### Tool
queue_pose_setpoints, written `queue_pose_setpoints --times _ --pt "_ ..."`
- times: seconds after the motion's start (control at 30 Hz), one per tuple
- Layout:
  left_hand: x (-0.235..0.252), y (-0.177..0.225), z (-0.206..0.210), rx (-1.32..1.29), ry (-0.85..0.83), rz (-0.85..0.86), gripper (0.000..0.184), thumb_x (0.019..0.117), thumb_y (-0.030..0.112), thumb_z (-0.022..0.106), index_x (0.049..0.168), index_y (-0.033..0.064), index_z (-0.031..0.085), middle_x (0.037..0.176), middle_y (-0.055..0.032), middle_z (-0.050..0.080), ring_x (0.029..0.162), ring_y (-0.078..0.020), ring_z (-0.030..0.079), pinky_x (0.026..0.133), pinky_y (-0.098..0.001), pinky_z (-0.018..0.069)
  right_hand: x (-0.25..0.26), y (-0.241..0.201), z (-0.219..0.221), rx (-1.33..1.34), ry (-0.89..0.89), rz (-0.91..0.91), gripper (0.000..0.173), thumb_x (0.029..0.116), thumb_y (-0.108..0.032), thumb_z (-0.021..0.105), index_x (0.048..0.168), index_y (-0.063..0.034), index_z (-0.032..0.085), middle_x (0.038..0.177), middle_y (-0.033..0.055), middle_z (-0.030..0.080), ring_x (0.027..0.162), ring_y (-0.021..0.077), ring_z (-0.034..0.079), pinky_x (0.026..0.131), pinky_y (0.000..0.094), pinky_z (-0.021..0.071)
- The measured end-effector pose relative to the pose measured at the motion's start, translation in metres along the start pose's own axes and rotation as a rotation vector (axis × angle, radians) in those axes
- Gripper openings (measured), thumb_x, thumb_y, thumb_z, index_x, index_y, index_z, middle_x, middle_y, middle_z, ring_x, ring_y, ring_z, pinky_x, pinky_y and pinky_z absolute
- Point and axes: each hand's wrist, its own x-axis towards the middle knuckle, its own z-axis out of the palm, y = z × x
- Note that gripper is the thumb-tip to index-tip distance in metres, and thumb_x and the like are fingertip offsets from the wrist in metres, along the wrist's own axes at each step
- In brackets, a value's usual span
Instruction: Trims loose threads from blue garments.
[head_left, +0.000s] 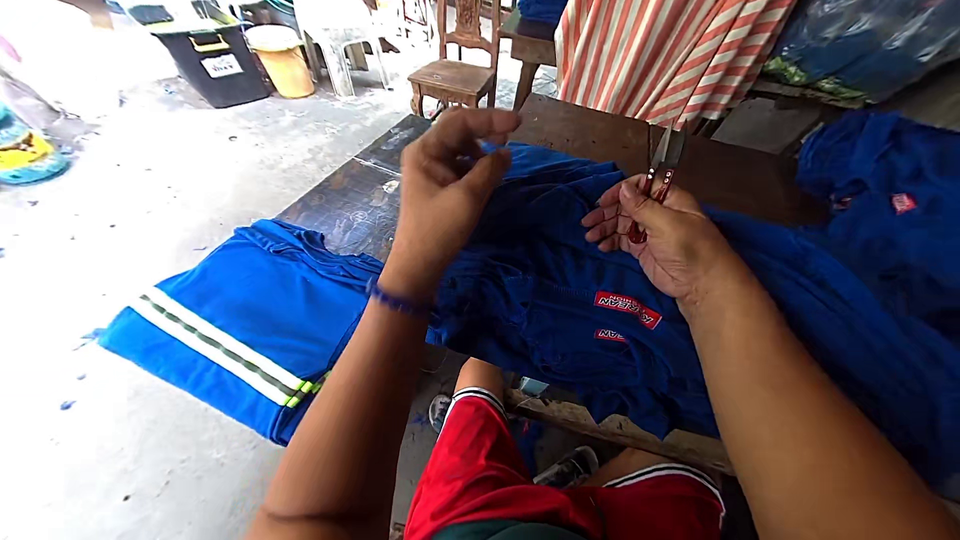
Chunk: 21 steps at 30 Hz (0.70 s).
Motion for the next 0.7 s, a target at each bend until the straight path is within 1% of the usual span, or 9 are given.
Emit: queue_pose_setpoints --times 0.1,0.17,0.2,0.27,0.33,0.4,0.5,0.6,0.7 --pt "-0.051 0.030 0.004 0.171 -0.027 0.101 0.017 0.0938 0.013 0.070 0.104 -0.0008 0.071 0.101 -0.0024 0.065 0.087 -0.0061 0.063 0.076 -0.0231 0.0560 -0.005 -0.003 -0.002 0.043 -0.033 -0.028 0.025 0.1111 -0.017 0.034 0.110 -0.0083 0.058 0.093 0.0023 0.073 0.079 0.0122 0.073 0.072 0.0272 0.0612" --pt "-0.079 0.031 0.014 0.429 -0.100 0.071 0.031 0.0882 0.027 0.079 0.106 0.0014 0.076 0.103 -0.0082 0.064 0.095 -0.0146 0.061 0.084 -0.0299 0.0539 -0.009 -0.004 -0.002 0.018 -0.075 -0.096 0.023 0.1103 -0.015 0.036 0.110 -0.0091 0.058 0.095 0.0004 0.074 0.073 0.0085 0.071 0.067 0.0236 0.0602" --pt "-0.090 0.025 0.019 0.527 -0.120 0.060 0.029 0.0884 0.027 0.079 0.106 0.0035 0.078 0.103 -0.0102 0.066 0.098 -0.0195 0.062 0.086 -0.0356 0.0534 -0.012 -0.005 -0.001 0.001 -0.099 -0.140 0.022 0.1099 -0.014 0.037 0.110 -0.0096 0.058 0.095 -0.0010 0.074 0.067 0.0047 0.068 0.062 0.0196 0.0573" --pt "-0.105 0.011 0.024 0.611 -0.086 0.077 0.013 0.0918 0.015 0.073 0.097 0.0056 0.080 0.096 -0.0092 0.069 0.094 -0.0206 0.064 0.085 -0.0359 0.0534 -0.019 -0.010 0.002 -0.013 -0.144 -0.220 0.019 0.1082 -0.011 0.040 0.110 -0.0094 0.060 0.083 -0.0048 0.068 0.052 -0.0022 0.050 0.048 0.0125 0.0412" --pt "-0.115 0.008 0.024 0.628 -0.017 0.103 0.011 0.0934 0.008 0.069 0.095 0.0045 0.079 0.093 -0.0084 0.071 0.092 -0.0170 0.066 0.084 -0.0308 0.0544 -0.029 -0.018 0.004 -0.101 -0.186 -0.276 0.017 0.1062 -0.011 0.045 0.111 -0.0104 0.061 0.069 -0.0095 0.051 0.050 -0.0024 0.038 0.046 0.0123 0.0305" --pt "-0.123 0.012 0.024 0.624 0.065 0.122 0.011 0.0936 0.004 0.067 0.094 0.0014 0.077 0.096 -0.0109 0.072 0.093 -0.0150 0.069 0.086 -0.0265 0.0557 -0.044 -0.023 0.006 -0.301 -0.246 -0.341 0.013 0.1051 -0.017 0.049 0.111 -0.0112 0.060 0.070 -0.0084 0.047 0.055 -0.0012 0.040 0.049 0.0133 0.0329" --pt "-0.135 0.013 0.028 0.580 0.153 0.138 0.008 0.0943 0.003 0.066 0.093 -0.0012 0.073 0.102 -0.0144 0.068 0.100 -0.0160 0.065 0.092 -0.0258 0.0519 -0.061 -0.017 0.010 -0.502 -0.296 -0.379 0.021 0.1003 -0.029 0.057 0.110 -0.0109 0.061 0.080 -0.0084 0.056 0.066 -0.0031 0.052 0.057 0.0127 0.0446" --pt "-0.147 0.009 0.034 0.563 0.218 0.149 0.007 0.0936 0.006 0.067 0.090 0.0025 0.072 0.095 -0.0084 0.063 0.090 -0.0100 0.060 0.082 -0.0212 0.0486 -0.073 -0.004 0.014 -0.716 -0.208 -0.433 0.026 0.1006 -0.035 0.061 0.108 -0.0110 0.066 0.086 -0.0073 0.063 0.075 -0.0031 0.059 0.065 0.0146 0.0501" --pt "-0.153 0.008 0.038 0.540 0.250 0.134 0.007 0.0959 0.011 0.066 0.092 0.0068 0.067 0.097 -0.0041 0.060 0.090 -0.0068 0.058 0.082 -0.0206 0.0470 -0.080 0.000 0.021 -0.938 -0.118 -0.530 0.030 0.0967 -0.038 0.064 0.100 -0.0103 0.074 0.084 -0.0021 0.069 0.073 0.0060 0.064 0.063 0.0259 0.0525"
